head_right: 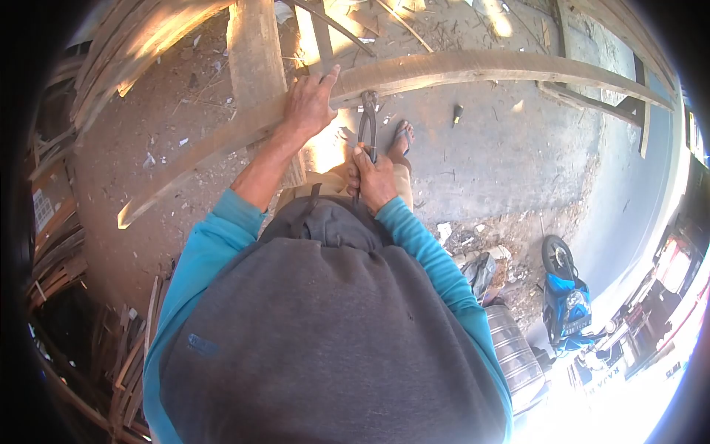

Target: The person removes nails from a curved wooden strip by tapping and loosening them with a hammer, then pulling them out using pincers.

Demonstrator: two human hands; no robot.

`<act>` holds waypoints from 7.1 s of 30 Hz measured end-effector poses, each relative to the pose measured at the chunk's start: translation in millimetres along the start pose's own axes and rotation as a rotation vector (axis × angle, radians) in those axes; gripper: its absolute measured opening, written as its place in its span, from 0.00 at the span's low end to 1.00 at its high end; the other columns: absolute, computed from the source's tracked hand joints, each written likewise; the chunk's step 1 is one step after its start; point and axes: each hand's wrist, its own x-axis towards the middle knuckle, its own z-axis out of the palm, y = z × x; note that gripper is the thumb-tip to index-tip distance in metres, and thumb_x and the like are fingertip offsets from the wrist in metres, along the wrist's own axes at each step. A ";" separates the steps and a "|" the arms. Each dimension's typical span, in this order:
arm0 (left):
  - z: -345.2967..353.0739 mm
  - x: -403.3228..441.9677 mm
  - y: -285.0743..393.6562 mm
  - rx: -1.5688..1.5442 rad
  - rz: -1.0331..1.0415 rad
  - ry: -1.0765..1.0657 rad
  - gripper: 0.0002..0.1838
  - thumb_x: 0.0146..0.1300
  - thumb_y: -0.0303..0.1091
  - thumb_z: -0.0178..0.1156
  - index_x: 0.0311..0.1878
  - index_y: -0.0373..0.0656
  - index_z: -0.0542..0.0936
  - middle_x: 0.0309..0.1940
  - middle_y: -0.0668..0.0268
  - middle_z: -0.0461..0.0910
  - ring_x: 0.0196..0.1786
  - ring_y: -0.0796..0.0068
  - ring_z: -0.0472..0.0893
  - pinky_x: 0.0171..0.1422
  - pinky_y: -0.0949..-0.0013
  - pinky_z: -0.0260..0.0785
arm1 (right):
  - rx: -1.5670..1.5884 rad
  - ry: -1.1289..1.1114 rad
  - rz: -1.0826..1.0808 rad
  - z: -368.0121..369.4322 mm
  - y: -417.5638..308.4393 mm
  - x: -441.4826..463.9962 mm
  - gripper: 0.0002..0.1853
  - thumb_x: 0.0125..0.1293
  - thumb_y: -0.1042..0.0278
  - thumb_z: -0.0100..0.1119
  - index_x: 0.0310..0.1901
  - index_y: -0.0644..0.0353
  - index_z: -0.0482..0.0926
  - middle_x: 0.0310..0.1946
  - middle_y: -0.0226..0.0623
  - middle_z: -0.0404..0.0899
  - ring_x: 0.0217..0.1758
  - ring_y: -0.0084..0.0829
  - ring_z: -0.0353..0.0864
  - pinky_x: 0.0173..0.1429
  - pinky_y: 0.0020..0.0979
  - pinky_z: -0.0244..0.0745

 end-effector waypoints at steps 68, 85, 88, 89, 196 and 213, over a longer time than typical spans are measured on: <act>11.8 -8.7 13.9 0.075 -0.083 0.166 0.44 0.46 0.30 0.74 0.72 0.55 0.74 0.52 0.63 0.77 0.57 0.55 0.77 0.64 0.51 0.69 | -1.280 -0.302 -0.198 -139.8 -84.7 46.5 0.14 0.70 0.66 0.60 0.48 0.66 0.71 0.38 0.63 0.82 0.47 0.62 0.82 0.50 0.54 0.75; -58.0 69.5 -21.5 -0.306 -0.199 -0.601 0.43 0.45 0.34 0.67 0.72 0.52 0.74 0.57 0.52 0.83 0.58 0.51 0.82 0.66 0.56 0.75 | -1.260 -0.241 -0.040 -176.6 -170.0 39.6 0.18 0.71 0.62 0.53 0.56 0.66 0.76 0.37 0.61 0.82 0.45 0.59 0.84 0.50 0.49 0.76; -54.5 70.6 -27.2 -0.356 -0.173 -0.584 0.41 0.45 0.37 0.65 0.70 0.50 0.76 0.55 0.49 0.84 0.55 0.49 0.83 0.65 0.55 0.75 | -1.184 -0.148 -0.191 -164.7 -148.8 24.3 0.18 0.69 0.65 0.52 0.54 0.68 0.77 0.37 0.61 0.82 0.44 0.59 0.84 0.51 0.46 0.77; -52.1 70.0 -30.7 -0.390 -0.173 -0.590 0.40 0.46 0.37 0.65 0.69 0.50 0.77 0.54 0.49 0.85 0.54 0.48 0.84 0.63 0.55 0.76 | -1.182 -0.133 -0.200 -157.9 -144.8 20.8 0.18 0.69 0.65 0.52 0.54 0.68 0.77 0.37 0.61 0.82 0.44 0.59 0.84 0.51 0.46 0.77; 7.2 -1.6 0.4 0.025 0.044 0.173 0.36 0.54 0.30 0.70 0.69 0.42 0.73 0.50 0.57 0.79 0.54 0.57 0.79 0.60 0.54 0.69 | -0.442 -0.026 0.266 -29.8 -116.4 -22.9 0.18 0.78 0.64 0.48 0.62 0.66 0.72 0.30 0.33 0.73 0.26 0.24 0.70 0.28 0.29 0.69; 12.9 -0.2 -4.6 -0.004 0.061 0.071 0.47 0.48 0.29 0.74 0.74 0.45 0.67 0.53 0.56 0.76 0.57 0.54 0.78 0.62 0.52 0.65 | -1.584 -0.192 -0.230 -132.7 -142.1 2.2 0.17 0.72 0.65 0.58 0.58 0.61 0.76 0.37 0.58 0.84 0.41 0.59 0.84 0.46 0.46 0.79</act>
